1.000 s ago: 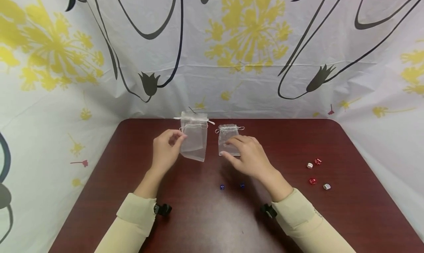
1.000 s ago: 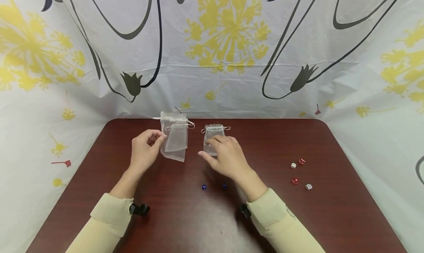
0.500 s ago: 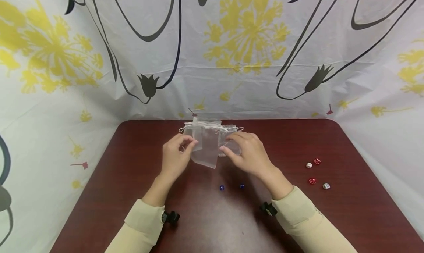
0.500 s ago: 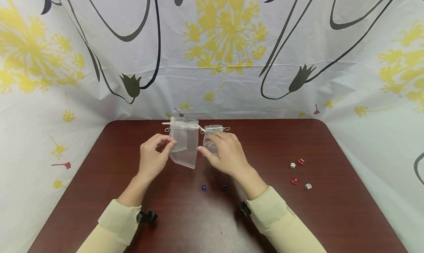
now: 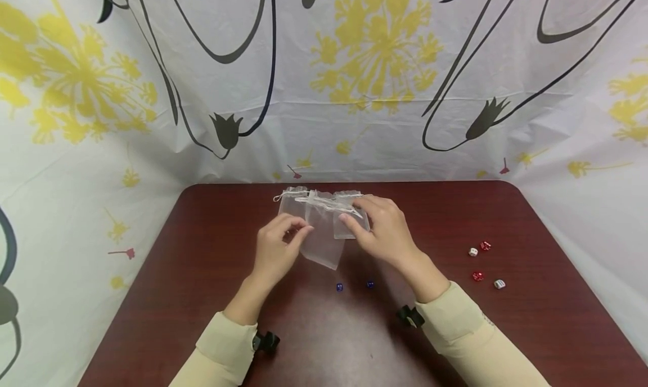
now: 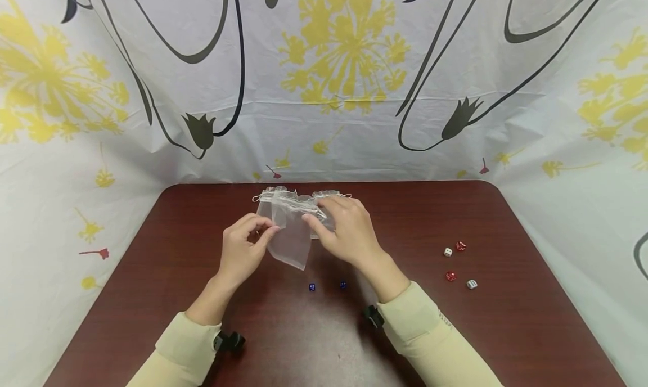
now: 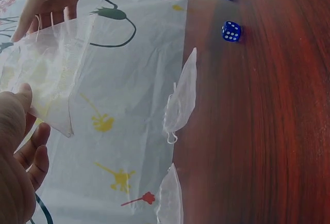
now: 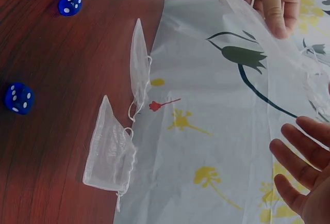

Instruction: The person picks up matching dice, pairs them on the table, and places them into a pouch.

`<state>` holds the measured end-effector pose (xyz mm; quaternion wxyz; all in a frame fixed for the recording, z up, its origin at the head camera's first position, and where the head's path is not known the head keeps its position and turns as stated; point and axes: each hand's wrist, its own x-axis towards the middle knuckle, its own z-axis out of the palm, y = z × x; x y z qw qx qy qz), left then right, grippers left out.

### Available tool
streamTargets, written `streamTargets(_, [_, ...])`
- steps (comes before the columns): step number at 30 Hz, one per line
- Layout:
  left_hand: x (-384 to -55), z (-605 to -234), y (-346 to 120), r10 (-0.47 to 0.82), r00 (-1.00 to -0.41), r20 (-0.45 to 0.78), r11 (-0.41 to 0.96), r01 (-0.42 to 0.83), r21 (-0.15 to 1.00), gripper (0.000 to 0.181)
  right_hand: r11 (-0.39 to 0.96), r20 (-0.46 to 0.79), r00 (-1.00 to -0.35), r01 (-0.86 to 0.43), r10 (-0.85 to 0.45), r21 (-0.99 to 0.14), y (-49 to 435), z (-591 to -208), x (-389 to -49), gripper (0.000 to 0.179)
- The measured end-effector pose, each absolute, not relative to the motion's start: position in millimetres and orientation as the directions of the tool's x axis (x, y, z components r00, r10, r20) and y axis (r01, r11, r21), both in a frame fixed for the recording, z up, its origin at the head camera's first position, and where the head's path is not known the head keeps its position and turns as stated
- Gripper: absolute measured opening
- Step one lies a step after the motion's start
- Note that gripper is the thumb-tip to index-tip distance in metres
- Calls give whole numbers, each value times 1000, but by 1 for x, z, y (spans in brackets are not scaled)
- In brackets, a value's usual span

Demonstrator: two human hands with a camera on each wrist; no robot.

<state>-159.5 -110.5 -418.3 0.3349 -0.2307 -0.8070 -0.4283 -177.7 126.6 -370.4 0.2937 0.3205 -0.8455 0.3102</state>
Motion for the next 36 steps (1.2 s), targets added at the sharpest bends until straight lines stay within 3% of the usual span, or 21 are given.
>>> streamTargets(11, [-157,-420,-111,119,-652,749,530,680,507,14,496,771,-540,-799,-339,-341,122,-368,-178,5])
streamTargets(18, [-159,-403,-115,41,-564,825,435,753,494,20,461,792,-500,-828,-350,-319,123,-366,-178,4])
streamTargets(23, [-161,-388,-117,161,-658,736,418,721,553,39,436,812,-469,-848,-348,-303,123,-366,-177,5])
streamTargets(27, [-159,-381,-116,211,-682,700,395,714,578,31,421,819,-453,-858,-352,-293,123,-367,-177,4])
streamTargets(31, [-157,-379,-115,171,-678,715,354,719,598,19,389,818,-435,-875,-376,-287,124,-368,-178,17])
streamTargets(36, [-156,-377,-113,167,-665,728,303,737,604,22,362,811,-402,-897,-425,-254,123,-370,-177,39])
